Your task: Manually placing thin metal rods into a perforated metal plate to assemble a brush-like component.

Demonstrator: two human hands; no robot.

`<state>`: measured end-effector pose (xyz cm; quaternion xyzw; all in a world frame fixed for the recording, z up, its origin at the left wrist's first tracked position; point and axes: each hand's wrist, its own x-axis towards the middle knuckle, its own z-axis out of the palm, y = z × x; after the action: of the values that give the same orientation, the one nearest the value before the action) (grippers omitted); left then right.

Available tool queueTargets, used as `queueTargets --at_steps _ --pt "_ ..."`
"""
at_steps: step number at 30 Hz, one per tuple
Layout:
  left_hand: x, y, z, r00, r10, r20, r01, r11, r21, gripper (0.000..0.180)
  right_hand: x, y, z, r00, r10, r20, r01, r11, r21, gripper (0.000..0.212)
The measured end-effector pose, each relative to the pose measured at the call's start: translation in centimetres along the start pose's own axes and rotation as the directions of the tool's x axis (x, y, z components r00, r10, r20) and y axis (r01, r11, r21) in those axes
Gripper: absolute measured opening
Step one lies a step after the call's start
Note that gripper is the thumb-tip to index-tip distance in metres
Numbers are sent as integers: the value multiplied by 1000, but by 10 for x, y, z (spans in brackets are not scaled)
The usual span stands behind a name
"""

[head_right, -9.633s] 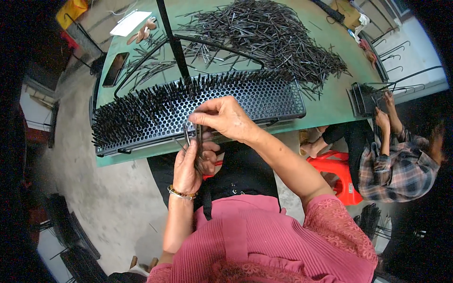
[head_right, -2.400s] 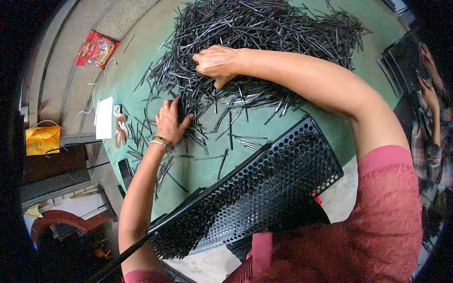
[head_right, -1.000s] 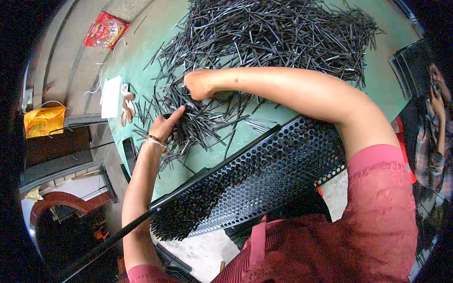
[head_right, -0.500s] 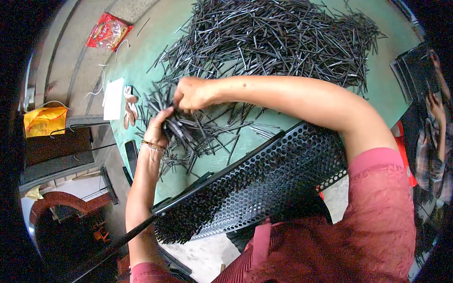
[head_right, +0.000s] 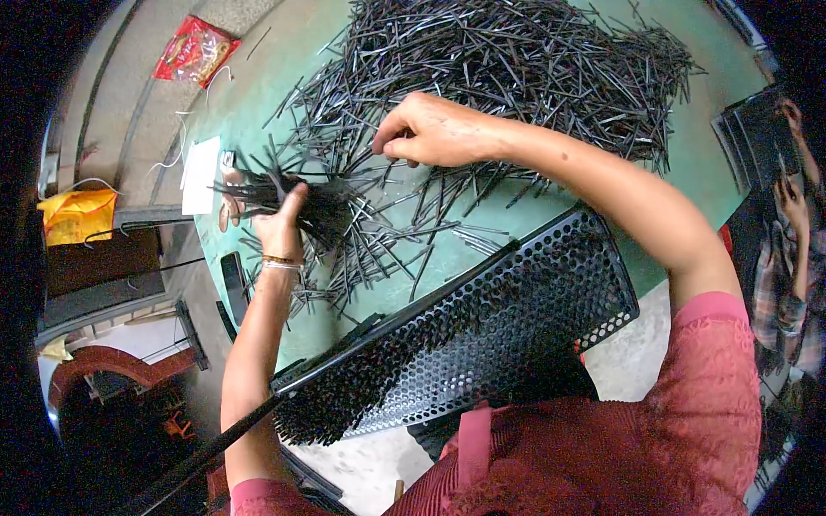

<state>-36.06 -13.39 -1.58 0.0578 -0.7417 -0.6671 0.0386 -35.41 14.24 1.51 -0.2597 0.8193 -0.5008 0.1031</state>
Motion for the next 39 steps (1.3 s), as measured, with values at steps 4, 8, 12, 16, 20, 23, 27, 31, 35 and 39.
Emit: queueTargets --at_steps 4,8,12,16,20,23,27,31,35,39 --pt "20 -16 -14 966 -241 95 258 935 -244 23 -15 -3 -2 984 176 14 -176 977 116 26" --pt "26 -31 -40 804 -507 313 595 670 -444 15 -20 1 -1 995 103 -20 -99 986 134 26" --pt "36 -14 -41 904 -353 242 428 746 -510 14 -24 -6 -5 981 194 -27 -184 960 212 26" --pt "31 17 -29 999 30 -44 -32 999 -45 22 -30 -8 -7 982 168 -84 -143 959 244 26" --pt "16 -21 -21 975 219 35 -221 972 80 48 -33 -15 -3 982 167 -93 -135 950 280 26" --pt "11 -24 -12 995 104 -4 -104 994 28 53 -38 -9 -5 983 160 -90 -130 955 267 25" --pt "-2 -27 0 985 169 24 -170 985 24 64 -39 -10 0 973 212 -91 -180 943 279 25" --pt "8 -30 -6 982 160 104 -169 982 89 56 -40 -8 3 977 192 -96 -159 947 279 25" --pt "26 -14 -20 960 -274 61 280 916 -288 29 -40 -4 -6 977 188 -101 -151 944 293 25" --pt "51 -3 -64 906 -372 204 418 699 -580 16 -43 -27 -19 967 200 -157 -152 949 275 25"
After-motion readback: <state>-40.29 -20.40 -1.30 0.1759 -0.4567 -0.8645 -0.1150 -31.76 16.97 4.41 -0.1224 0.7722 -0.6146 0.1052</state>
